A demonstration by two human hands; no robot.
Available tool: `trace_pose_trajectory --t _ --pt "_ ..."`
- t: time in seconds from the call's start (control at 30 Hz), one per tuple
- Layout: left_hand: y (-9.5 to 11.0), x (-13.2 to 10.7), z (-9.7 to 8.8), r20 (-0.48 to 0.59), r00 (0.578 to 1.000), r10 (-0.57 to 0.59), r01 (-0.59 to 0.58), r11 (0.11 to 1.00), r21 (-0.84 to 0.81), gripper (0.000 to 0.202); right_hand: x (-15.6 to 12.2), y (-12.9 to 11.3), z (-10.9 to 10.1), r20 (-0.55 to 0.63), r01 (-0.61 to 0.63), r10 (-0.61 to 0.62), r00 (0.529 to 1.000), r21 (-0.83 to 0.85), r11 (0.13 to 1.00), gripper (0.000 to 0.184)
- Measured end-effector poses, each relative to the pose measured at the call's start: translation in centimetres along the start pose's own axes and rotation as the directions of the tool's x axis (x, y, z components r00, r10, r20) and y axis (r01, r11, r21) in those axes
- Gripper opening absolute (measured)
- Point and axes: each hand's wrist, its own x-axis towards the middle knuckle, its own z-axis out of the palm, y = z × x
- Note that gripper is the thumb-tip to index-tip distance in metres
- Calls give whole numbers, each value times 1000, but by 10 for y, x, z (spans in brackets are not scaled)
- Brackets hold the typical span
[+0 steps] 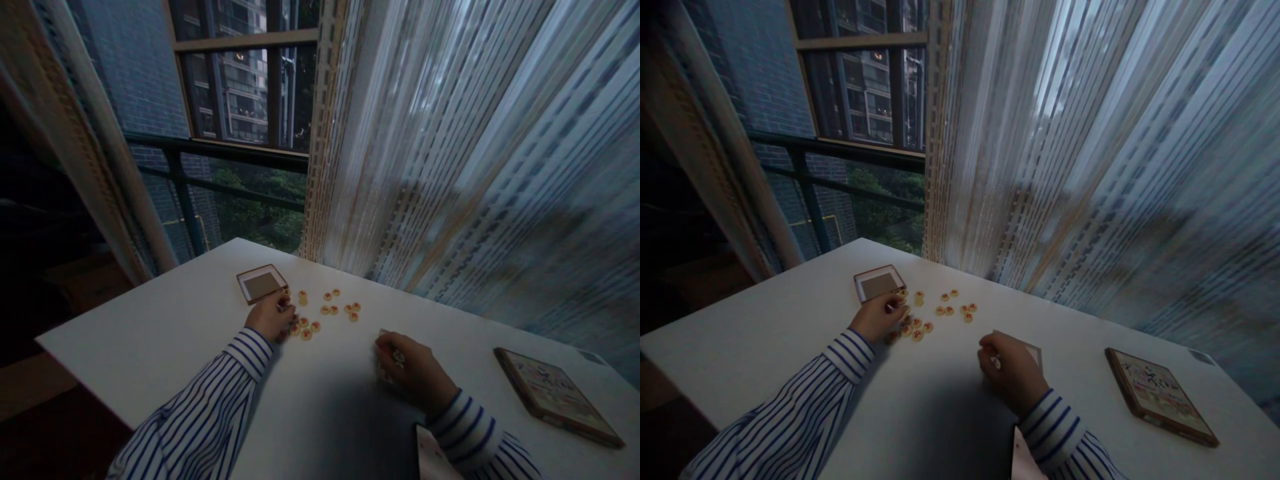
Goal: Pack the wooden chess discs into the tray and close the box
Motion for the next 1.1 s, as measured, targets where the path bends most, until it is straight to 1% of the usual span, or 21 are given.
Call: trace_pose_trajectory --t 0.07,0.17,0.23,0.37,0.5,0.63,0.8,0.97,1.1 --pt "-7 7 1 -22 999 -45 46 997 56 27 8 -8 4 49 -47 49 998 -32 998 20" --pt "-14 12 6 -43 993 -107 110 991 81 35 22 -20 11 121 -8 13 993 -43 999 18" --pt "-16 13 10 -47 992 -115 119 989 85 39 32 -27 17 165 12 -4 986 -44 999 17" --pt "-17 15 13 -54 994 -93 98 989 106 43 53 -39 30 177 18 -14 984 -21 1000 17" --pt "-17 21 12 -49 996 -80 86 984 155 40 71 -51 42 210 21 -17 978 -20 1000 17" --pt "-15 28 14 -47 992 -117 125 971 206 33 83 -60 50 222 24 -20 975 -16 1000 19" --pt "-12 36 19 -40 992 -122 128 963 238 33 89 -61 57 224 3 -1 974 -10 1000 18" --pt "-11 40 17 -23 990 -136 137 961 240 32 94 -55 59 217 7 -5 976 -5 1000 18" --pt "-12 40 15 -11 992 -125 124 965 231 26 96 -52 59 217 4 -4 976 1 1000 17"
